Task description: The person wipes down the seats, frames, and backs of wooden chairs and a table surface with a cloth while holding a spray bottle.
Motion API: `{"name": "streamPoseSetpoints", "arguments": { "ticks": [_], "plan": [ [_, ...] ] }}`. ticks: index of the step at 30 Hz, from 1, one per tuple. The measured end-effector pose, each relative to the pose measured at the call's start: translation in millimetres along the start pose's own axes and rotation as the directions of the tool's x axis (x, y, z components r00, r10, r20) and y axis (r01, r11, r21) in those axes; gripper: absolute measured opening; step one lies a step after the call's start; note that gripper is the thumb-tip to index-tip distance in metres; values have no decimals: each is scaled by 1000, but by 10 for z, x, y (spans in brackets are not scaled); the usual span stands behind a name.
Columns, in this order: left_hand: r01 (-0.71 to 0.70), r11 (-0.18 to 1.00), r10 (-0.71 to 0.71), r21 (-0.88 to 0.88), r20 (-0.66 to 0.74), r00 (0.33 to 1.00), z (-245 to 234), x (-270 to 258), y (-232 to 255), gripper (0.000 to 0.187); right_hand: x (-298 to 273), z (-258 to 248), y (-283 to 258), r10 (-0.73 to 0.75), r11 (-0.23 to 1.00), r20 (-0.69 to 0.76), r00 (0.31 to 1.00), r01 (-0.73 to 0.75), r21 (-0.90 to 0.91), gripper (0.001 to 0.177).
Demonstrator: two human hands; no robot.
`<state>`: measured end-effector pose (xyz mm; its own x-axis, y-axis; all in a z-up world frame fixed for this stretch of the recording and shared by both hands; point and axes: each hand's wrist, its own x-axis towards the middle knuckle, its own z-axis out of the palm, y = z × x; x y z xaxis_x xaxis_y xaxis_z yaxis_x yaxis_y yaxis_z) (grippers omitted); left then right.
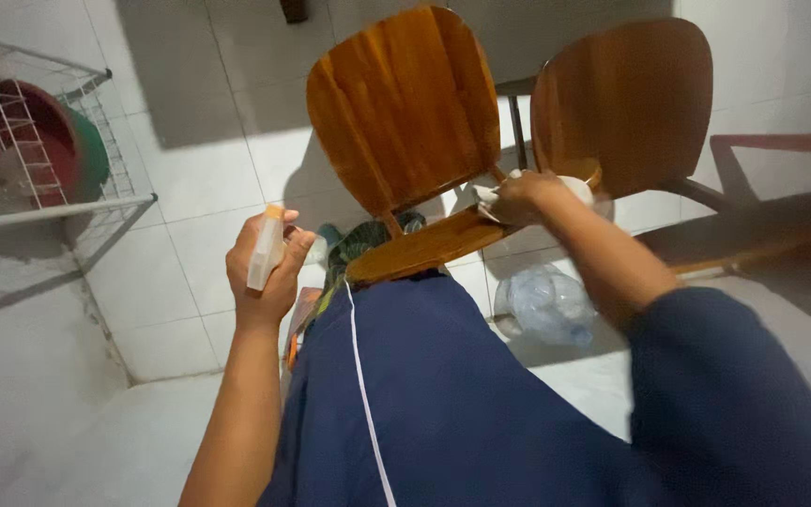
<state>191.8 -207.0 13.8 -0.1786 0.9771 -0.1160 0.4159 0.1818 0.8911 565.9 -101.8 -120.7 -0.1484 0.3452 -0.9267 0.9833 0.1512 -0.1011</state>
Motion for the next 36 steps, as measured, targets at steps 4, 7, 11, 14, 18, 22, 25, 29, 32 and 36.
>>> {"name": "streamPoseSetpoints", "arguments": {
  "ticks": [4,7,11,14,18,22,25,29,32,36],
  "plan": [
    [-63,996,61,55,45,997,41,30,44,32,457,501,-261,-83,995,-26,996,82,-51,51],
    [-56,998,58,-37,55,997,37,113,62,33,477,518,-564,-248,969,11,969,248,11,58],
    [-103,995,103,5,30,994,18,164,71,33,28,367,-117,-271,960,24,962,272,-63,60],
    [-117,993,116,13,31,993,14,145,80,33,160,191,109,-60,995,-40,997,57,-79,57],
    [-89,996,89,-11,55,994,47,177,144,33,515,198,42,55,996,-75,996,-60,-68,57],
    [-145,989,146,-10,56,988,82,218,167,33,364,429,-321,-146,989,-22,989,146,-8,57],
    [-157,986,154,64,53,987,95,229,155,34,18,379,-69,-177,984,-30,984,176,-24,57],
    [-146,989,146,-1,85,986,192,260,184,36,-2,106,469,80,997,-87,993,-82,-15,58],
    [-96,994,89,43,138,986,235,282,254,35,265,85,375,191,981,-129,973,-192,5,58],
    [-201,980,197,3,173,965,278,344,300,33,292,316,-204,-3,998,-75,997,7,54,59]
  ]
}}
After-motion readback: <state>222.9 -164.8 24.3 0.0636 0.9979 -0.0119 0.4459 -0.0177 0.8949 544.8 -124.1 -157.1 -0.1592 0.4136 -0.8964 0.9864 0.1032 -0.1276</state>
